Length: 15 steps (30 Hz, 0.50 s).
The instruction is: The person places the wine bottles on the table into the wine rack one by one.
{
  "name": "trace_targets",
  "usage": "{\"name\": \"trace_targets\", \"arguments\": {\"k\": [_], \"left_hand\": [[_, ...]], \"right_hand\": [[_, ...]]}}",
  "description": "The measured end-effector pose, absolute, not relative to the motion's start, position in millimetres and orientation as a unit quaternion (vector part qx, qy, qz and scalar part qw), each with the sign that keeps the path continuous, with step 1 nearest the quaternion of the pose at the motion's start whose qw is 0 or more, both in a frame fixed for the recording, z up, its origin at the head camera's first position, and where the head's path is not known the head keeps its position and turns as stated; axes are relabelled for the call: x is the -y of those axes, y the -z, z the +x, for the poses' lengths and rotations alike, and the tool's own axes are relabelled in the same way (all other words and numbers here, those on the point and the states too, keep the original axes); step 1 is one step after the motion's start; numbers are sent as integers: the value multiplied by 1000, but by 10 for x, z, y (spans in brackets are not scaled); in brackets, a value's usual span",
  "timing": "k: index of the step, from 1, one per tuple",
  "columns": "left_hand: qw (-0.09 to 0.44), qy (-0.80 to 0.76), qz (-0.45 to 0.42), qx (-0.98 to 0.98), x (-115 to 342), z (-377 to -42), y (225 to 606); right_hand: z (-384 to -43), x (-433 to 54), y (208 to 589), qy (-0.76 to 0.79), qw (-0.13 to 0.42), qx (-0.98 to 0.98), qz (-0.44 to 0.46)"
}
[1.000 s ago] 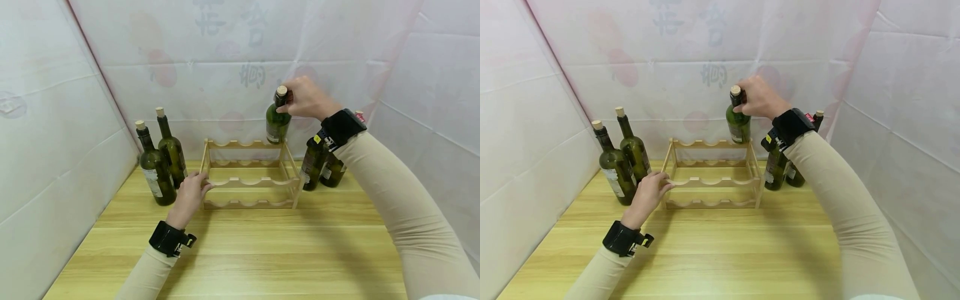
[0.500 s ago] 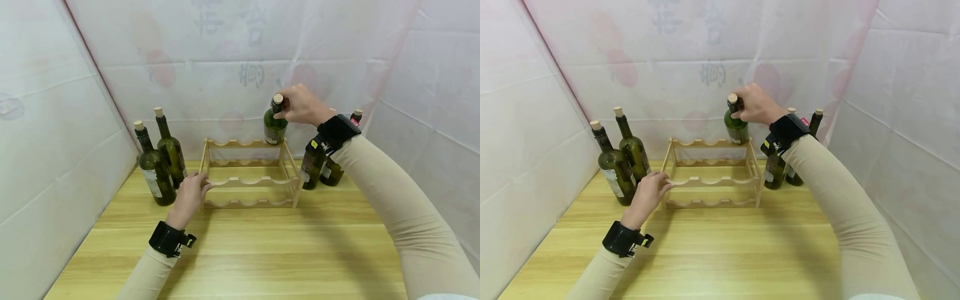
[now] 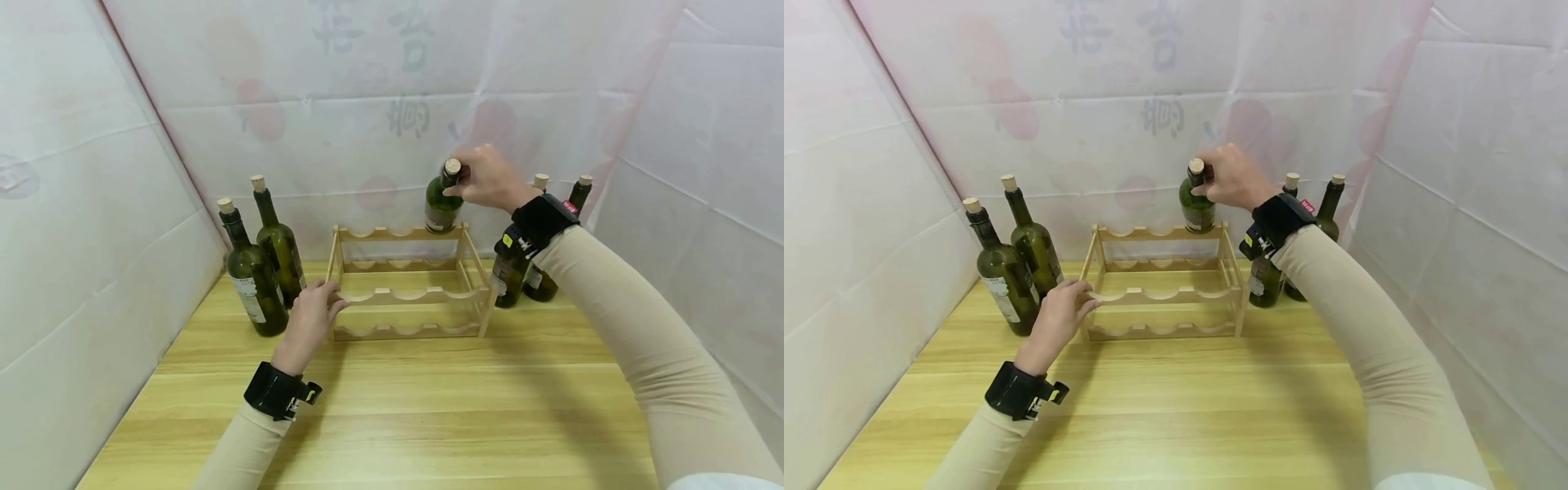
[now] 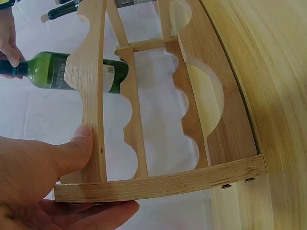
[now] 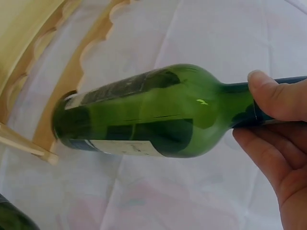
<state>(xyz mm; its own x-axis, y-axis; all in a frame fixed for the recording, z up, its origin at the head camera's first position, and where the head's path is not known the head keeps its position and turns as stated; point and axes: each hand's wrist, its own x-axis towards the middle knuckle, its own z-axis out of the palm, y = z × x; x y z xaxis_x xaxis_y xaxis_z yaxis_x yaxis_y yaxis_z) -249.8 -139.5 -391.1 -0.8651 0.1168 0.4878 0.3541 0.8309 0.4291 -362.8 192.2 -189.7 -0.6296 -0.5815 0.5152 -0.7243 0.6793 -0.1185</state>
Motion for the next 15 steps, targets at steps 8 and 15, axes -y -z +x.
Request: {"name": "trace_targets", "arguments": {"k": [8, 15], "left_hand": [[222, 270, -128, 928, 1394, -2490, 3883], [217, 276, -126, 928, 1405, -2469, 3853]], "right_hand": [[-3548, -1954, 2113, -127, 210, 891, 381], [-3495, -2015, 2295, -129, 196, 896, 377]]}}
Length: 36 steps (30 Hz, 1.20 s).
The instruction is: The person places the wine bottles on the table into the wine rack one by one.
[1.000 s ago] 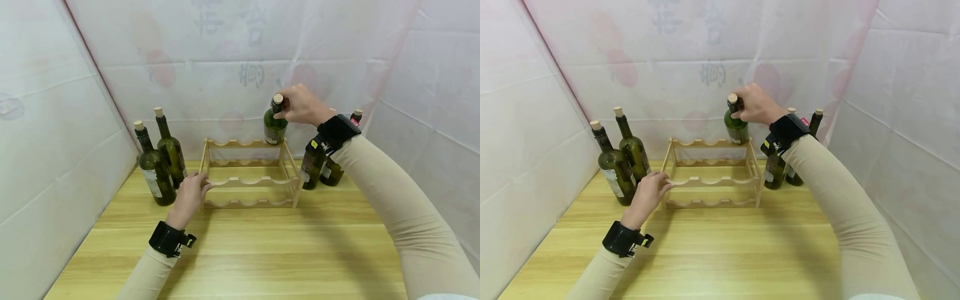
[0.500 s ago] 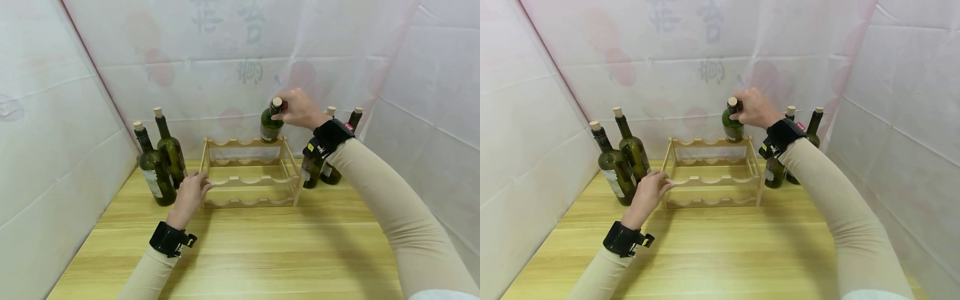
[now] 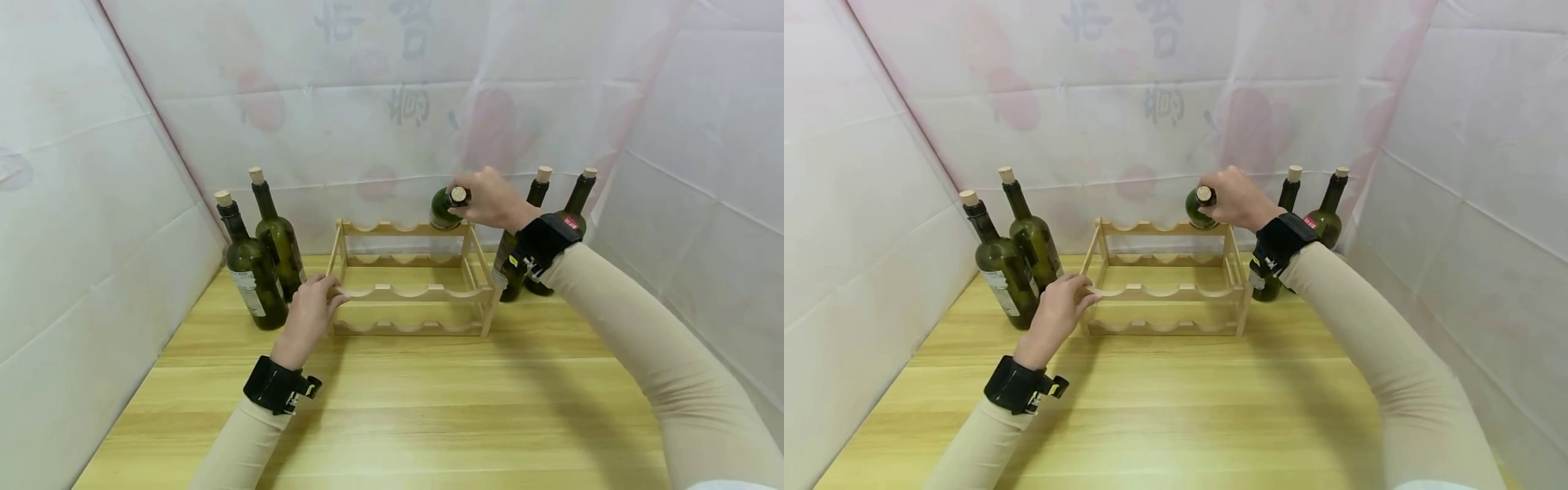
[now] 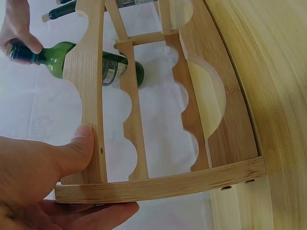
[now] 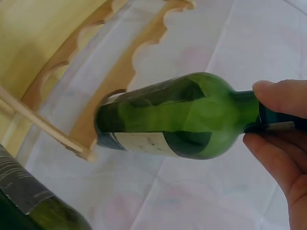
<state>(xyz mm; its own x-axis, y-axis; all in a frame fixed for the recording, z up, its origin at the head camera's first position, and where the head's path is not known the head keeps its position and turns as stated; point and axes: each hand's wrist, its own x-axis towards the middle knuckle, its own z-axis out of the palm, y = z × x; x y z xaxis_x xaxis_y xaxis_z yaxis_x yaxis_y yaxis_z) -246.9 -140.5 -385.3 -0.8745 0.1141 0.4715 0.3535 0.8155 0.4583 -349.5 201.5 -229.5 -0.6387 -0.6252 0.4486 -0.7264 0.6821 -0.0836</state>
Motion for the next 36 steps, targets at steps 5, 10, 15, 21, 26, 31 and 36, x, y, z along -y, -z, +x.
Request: {"name": "trace_targets", "arguments": {"k": [5, 10, 15, 21, 26, 31, 36], "left_hand": [[218, 281, -121, 927, 1408, -2463, 3872], [228, 271, -120, 927, 1393, -2472, 3893], [236, 262, -119, 928, 1383, -2467, 3921], [237, 258, -124, 929, 1371, -2475, 3930], [242, 259, -124, 927, 1365, -2498, 3922], [240, 262, -126, 926, 1368, -2506, 3916], [241, 257, -127, 927, 1384, -2492, 3913]], "right_hand": [[-3426, -2017, 2375, -96, 213, 893, 384], [-3333, -1996, 2447, -83, 217, 891, 389], [-3188, -2018, 2563, -105, 193, 892, 394], [-3053, -2089, 2748, -105, 218, 871, 427], [-2975, -2123, 2953, -66, 288, 832, 470], [-2887, -2146, 3175, -33, 328, 806, 491], [-2812, -2155, 3310, -18, 339, 802, 492]]}}
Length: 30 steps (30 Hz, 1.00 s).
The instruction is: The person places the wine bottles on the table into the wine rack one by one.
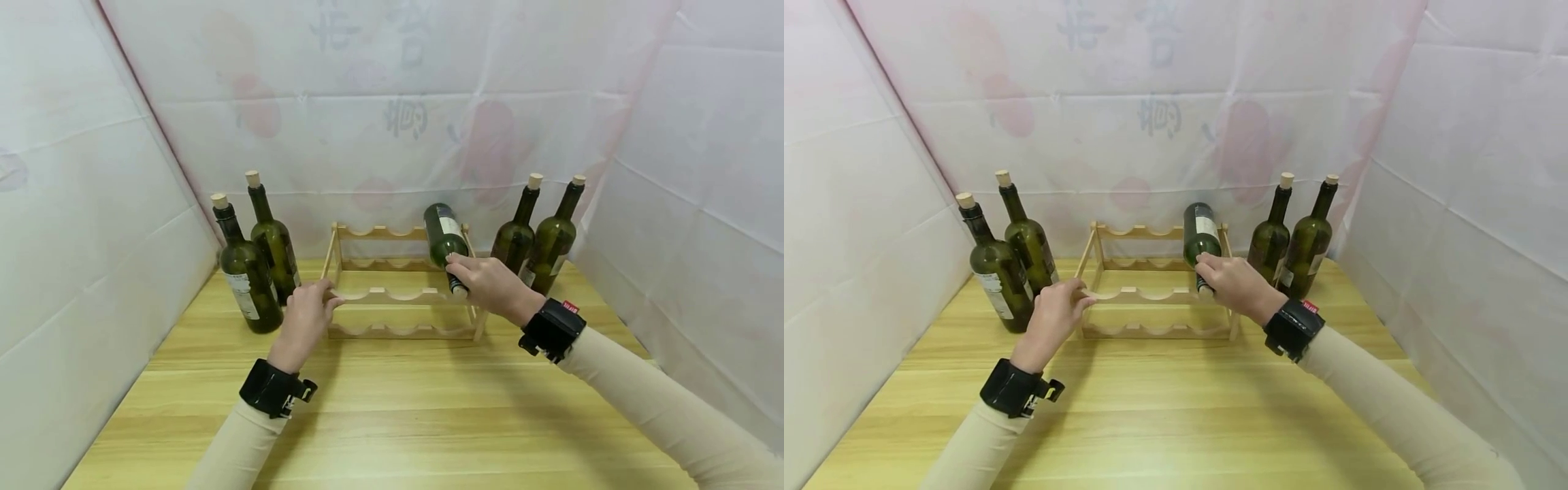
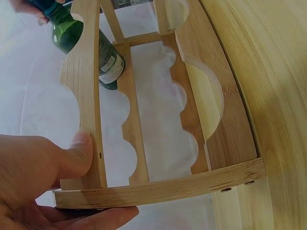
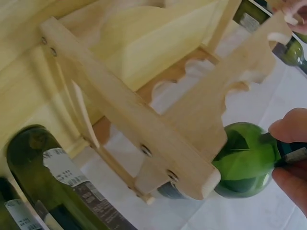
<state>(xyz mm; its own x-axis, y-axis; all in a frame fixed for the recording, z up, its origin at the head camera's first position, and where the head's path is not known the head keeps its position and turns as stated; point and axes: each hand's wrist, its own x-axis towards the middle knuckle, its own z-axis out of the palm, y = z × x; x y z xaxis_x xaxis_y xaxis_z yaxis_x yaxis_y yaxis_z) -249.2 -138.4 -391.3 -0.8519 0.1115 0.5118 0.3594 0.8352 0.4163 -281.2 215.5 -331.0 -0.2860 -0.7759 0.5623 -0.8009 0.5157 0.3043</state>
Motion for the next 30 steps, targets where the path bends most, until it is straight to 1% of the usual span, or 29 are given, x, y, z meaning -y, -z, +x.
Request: {"name": "trace_targets", "arguments": {"k": [6, 16, 23, 30], "left_hand": [[244, 257, -133, 925, 1398, -2506, 3914], [244, 255, -133, 926, 1402, -2507, 3928], [235, 259, -129, 928, 1398, -2503, 3924], [240, 261, -131, 926, 1398, -2509, 3920]], "right_hand": [[-2738, -2170, 3410, 1, 345, 799, 492], [-2660, -2154, 3568, 16, 371, 785, 496], [-2629, -2161, 3662, 18, 391, 775, 495], [-2624, -2159, 3717, 12, 405, 769, 494]]}}
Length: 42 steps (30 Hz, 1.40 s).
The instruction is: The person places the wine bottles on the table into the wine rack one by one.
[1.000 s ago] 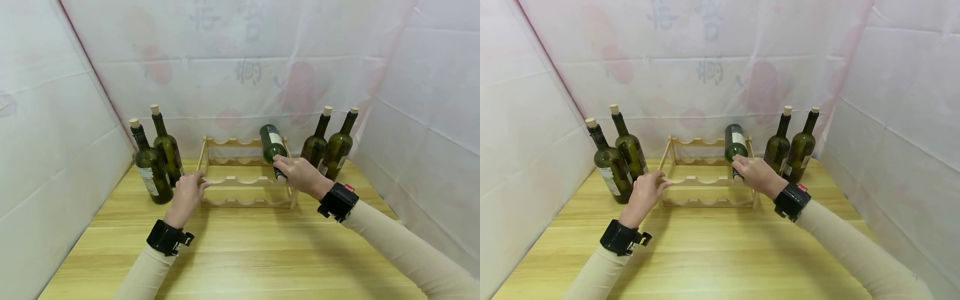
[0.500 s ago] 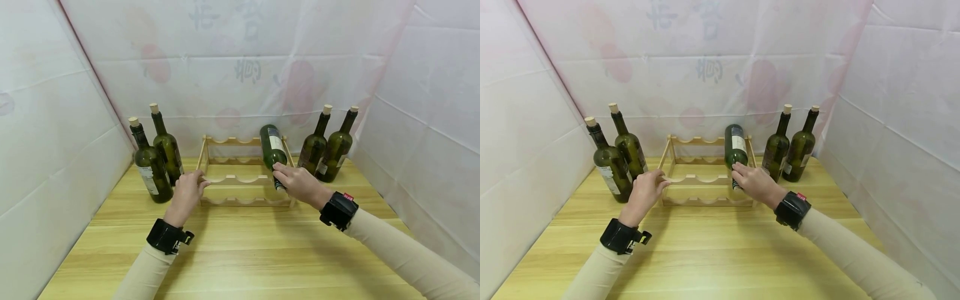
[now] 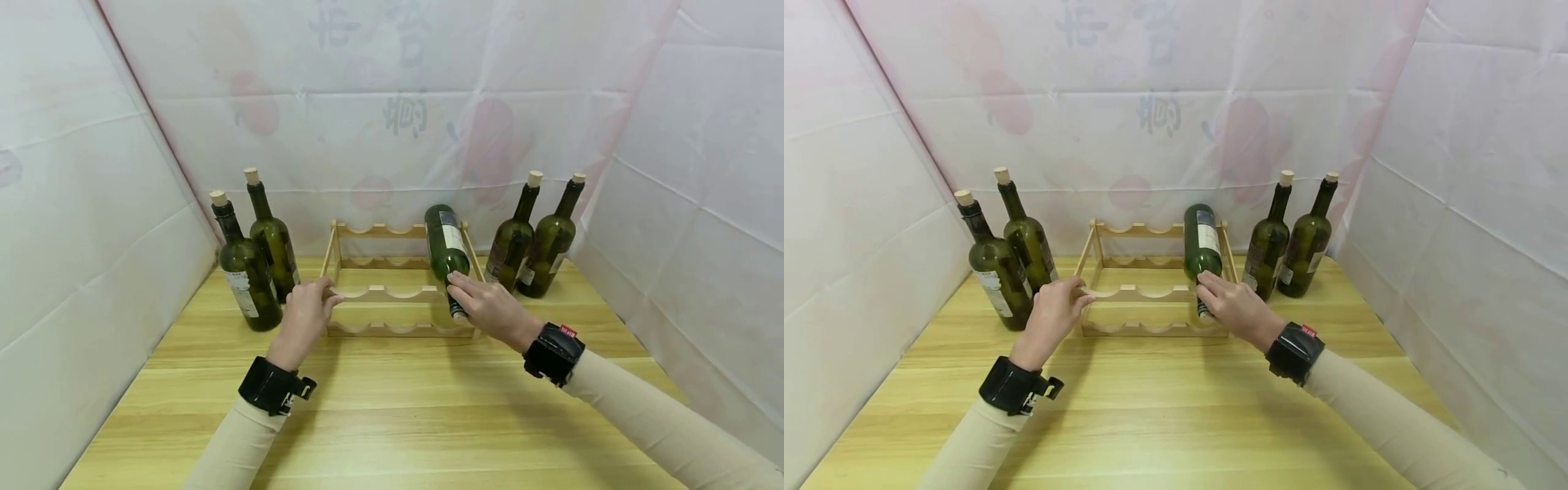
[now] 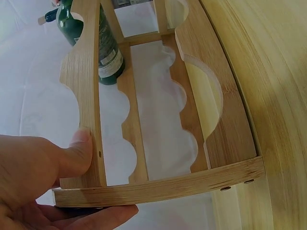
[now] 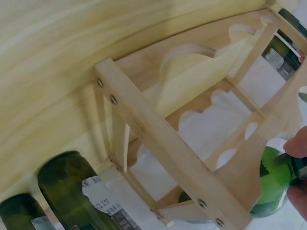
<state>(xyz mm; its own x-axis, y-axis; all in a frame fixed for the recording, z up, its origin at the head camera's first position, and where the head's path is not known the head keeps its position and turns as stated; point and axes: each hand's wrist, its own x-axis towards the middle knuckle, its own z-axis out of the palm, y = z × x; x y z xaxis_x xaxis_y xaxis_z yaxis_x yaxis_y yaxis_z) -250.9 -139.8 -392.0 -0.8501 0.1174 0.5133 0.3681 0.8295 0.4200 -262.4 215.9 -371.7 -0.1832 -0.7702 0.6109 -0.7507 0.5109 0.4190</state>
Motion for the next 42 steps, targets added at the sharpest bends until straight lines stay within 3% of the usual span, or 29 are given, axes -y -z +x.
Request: {"name": "trace_targets", "arguments": {"k": [19, 24, 31, 33, 38, 42], "left_hand": [[228, 261, -128, 929, 1405, -2499, 3886], [232, 258, -128, 929, 1406, -2503, 3883], [238, 254, -126, 929, 1404, -2505, 3897], [235, 254, -124, 930, 1401, -2505, 3899], [230, 260, -117, 930, 1390, -2513, 3897], [235, 260, -117, 929, 1381, -2504, 3886]], "right_hand": [[-2598, -2180, 3889, 45, 422, 756, 498], [-2572, -2219, 3869, 54, 381, 781, 492], [-2443, -2265, 3660, 66, 270, 834, 477], [-2449, -2262, 3556, 48, 265, 841, 470], [-2553, -2236, 3312, -87, 259, 876, 397], [-2596, -2205, 3206, -161, 181, 919, 312]]}}
